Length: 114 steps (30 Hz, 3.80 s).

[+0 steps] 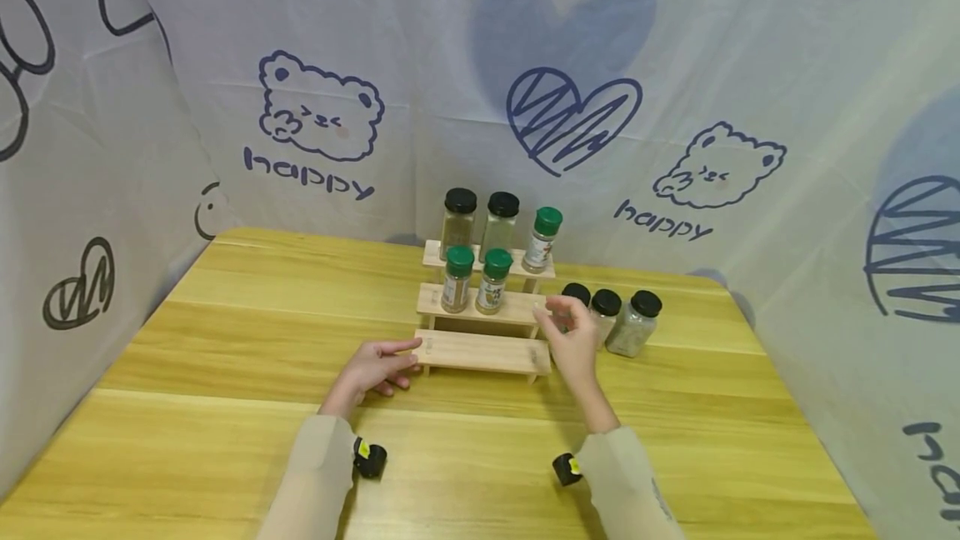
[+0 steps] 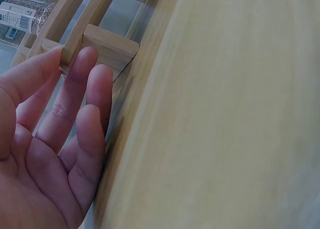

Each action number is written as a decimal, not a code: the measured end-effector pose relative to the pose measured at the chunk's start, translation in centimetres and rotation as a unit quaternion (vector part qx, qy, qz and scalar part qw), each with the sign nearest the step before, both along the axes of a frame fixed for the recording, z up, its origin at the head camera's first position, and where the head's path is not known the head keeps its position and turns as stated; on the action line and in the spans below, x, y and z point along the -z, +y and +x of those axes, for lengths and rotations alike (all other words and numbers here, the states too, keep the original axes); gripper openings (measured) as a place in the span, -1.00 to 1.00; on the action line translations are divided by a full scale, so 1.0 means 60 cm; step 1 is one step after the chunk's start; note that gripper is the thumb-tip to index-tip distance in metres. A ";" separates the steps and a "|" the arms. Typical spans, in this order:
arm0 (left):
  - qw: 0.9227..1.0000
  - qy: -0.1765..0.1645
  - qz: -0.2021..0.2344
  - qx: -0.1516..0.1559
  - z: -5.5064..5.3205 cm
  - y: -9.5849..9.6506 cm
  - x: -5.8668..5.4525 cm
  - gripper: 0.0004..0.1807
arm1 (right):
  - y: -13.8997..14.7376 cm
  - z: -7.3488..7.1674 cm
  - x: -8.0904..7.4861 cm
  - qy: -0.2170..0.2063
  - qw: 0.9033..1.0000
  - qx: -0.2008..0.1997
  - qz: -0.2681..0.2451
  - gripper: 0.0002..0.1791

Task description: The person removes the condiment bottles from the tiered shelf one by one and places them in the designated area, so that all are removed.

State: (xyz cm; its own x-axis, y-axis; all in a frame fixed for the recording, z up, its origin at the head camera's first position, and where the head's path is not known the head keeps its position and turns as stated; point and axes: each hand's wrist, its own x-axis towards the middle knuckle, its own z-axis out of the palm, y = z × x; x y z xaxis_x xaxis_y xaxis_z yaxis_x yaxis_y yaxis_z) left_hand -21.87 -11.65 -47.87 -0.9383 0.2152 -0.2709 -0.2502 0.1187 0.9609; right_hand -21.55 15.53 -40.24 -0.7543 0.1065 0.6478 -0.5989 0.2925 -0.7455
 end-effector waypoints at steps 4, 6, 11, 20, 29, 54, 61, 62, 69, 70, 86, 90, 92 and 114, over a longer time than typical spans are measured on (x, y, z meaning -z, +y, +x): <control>1.000 -0.002 0.004 0.003 0.001 0.000 -0.004 -0.56 | -0.012 -0.005 -0.009 -0.010 1.000 -0.011 0.002 -0.80; 1.000 -0.002 0.004 0.006 0.005 0.000 -0.011 -0.57 | -0.017 -0.008 -0.012 -0.017 1.000 -0.019 0.000 -0.79; 1.000 -0.001 0.004 0.012 0.019 0.004 -0.039 -0.57 | -0.030 -0.019 -0.019 -0.025 0.999 -0.027 -0.006 -0.76; 1.000 0.003 0.006 0.012 0.027 0.004 -0.054 -0.58 | -0.057 -0.041 -0.031 -0.009 0.999 -0.051 0.009 -0.71; 1.000 0.001 0.002 0.012 0.018 0.003 -0.037 -0.57 | -0.067 -0.052 -0.042 -0.018 0.998 -0.056 0.016 -0.67; 1.000 0.009 0.003 0.010 0.024 0.005 -0.045 -0.58 | -0.076 -0.066 -0.026 -0.020 0.997 -0.069 0.014 -0.68; 1.000 0.006 0.001 0.011 0.025 0.005 -0.048 -0.58 | -0.070 -0.061 -0.020 -0.024 0.998 -0.057 -0.022 -0.67; 1.000 0.005 0.001 0.011 0.025 0.005 -0.048 -0.58 | -0.069 -0.060 -0.020 -0.022 0.998 -0.054 -0.026 -0.67; 1.000 0.003 0.001 0.011 0.025 0.006 -0.047 -0.58 | -0.060 -0.049 -0.028 0.010 0.999 -0.038 -0.023 -0.66; 1.000 0.003 0.002 0.011 0.024 0.005 -0.046 -0.58 | -0.058 -0.047 -0.030 0.015 0.999 -0.037 -0.022 -0.65; 1.000 0.004 0.002 0.005 0.002 0.000 -0.001 -0.55 | -0.027 -0.022 -0.036 0.046 0.998 -0.043 -0.020 -0.64; 1.000 0.004 -0.001 0.005 0.001 -0.001 -0.001 -0.55 | -0.019 -0.018 -0.030 0.051 0.997 -0.048 -0.030 -0.64; 1.000 0.004 -0.001 0.006 0.000 -0.002 0.001 -0.55 | -0.015 -0.015 -0.027 0.054 0.997 -0.050 -0.034 -0.64; 1.000 0.001 -0.003 0.006 -0.001 -0.002 0.001 -0.54 | 0.036 0.021 -0.001 0.061 0.997 -0.042 -0.022 -0.61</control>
State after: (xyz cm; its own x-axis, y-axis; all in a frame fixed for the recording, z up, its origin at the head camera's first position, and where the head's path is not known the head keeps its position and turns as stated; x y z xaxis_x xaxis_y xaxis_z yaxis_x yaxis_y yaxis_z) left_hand -21.94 -11.74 -47.93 -0.9363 0.2243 -0.2701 -0.2468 0.1266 0.9607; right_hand -20.31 17.67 -40.16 -0.6782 0.0762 0.7310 -0.7064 0.2068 -0.6769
